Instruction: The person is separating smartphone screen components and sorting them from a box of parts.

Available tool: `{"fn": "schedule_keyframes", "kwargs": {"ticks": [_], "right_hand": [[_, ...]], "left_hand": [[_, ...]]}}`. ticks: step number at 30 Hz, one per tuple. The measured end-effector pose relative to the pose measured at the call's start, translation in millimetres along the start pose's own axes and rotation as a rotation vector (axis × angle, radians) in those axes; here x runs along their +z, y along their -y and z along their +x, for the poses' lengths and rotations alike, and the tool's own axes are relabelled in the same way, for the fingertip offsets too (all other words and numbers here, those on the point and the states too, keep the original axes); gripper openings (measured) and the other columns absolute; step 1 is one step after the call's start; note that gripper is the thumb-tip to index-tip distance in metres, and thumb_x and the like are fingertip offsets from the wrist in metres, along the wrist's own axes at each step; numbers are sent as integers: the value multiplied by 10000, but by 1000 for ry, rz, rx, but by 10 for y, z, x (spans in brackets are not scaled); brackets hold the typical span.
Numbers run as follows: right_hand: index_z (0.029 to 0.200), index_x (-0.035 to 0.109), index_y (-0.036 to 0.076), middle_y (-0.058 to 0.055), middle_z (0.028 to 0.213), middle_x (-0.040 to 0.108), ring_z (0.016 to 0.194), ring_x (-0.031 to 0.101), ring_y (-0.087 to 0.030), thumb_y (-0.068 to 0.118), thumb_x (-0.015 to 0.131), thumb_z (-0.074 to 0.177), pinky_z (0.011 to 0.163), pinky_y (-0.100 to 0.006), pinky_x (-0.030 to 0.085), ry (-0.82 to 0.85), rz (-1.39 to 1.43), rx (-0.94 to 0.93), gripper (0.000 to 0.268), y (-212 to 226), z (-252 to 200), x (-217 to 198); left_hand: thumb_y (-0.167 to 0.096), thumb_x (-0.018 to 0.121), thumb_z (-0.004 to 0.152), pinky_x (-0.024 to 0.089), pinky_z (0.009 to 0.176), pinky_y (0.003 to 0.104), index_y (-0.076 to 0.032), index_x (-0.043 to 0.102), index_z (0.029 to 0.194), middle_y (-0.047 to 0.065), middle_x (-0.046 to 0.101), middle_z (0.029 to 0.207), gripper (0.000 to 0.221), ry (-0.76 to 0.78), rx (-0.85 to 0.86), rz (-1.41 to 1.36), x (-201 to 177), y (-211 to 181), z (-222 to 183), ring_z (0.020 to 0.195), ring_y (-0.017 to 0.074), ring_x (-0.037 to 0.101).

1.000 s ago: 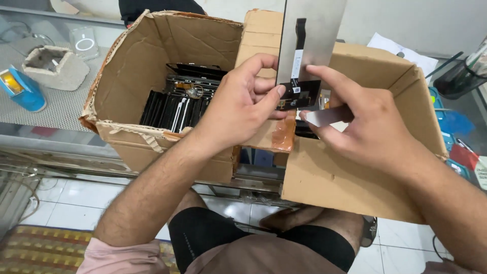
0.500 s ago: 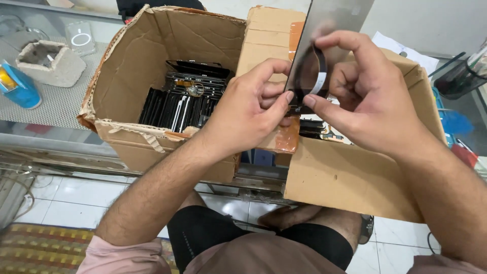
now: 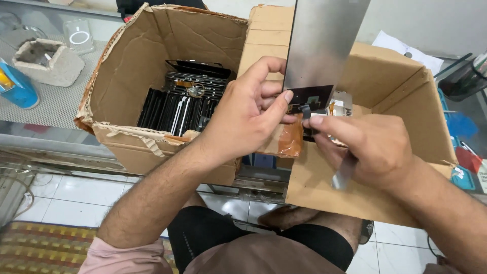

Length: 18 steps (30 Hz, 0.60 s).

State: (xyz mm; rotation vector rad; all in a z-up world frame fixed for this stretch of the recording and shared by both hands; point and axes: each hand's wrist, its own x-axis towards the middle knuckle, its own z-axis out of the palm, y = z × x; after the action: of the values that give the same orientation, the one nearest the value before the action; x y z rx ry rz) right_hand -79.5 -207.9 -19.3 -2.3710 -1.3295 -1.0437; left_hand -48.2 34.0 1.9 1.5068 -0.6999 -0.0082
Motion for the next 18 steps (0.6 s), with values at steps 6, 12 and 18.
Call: {"fn": "schedule_keyframes", "kwargs": {"ticks": [6,12,18], "right_hand": [[1175,533,-6,-120,1064,817,707,717,-178,-42,603,1020,571,-297,508,-25,-37,-171,174,70,73,-24],[1091,650,-59,-178,1057,799,854,804,-244,35,668,1007,678,-325,602,-73,49,-121,128,80,127,-44],[1152,585,-114,-143,970,638,594,356,-70,-107,818,1105,558,-219,283,-237,347,714,238,40,266,-141]], "left_hand": [[-66,510,1012,746,818,312,-47,465,1197,102,774,981,191,5,-8,5,1,6,-5,873,149,781],[-58,515,1011,749,812,313,-48,480,1190,99,774,1000,182,3,7,-1,-5,3,0,871,156,786],[-53,513,1013,739,754,288,-41,489,1198,130,782,1017,186,23,-35,-57,-6,18,-2,779,158,775]]}}
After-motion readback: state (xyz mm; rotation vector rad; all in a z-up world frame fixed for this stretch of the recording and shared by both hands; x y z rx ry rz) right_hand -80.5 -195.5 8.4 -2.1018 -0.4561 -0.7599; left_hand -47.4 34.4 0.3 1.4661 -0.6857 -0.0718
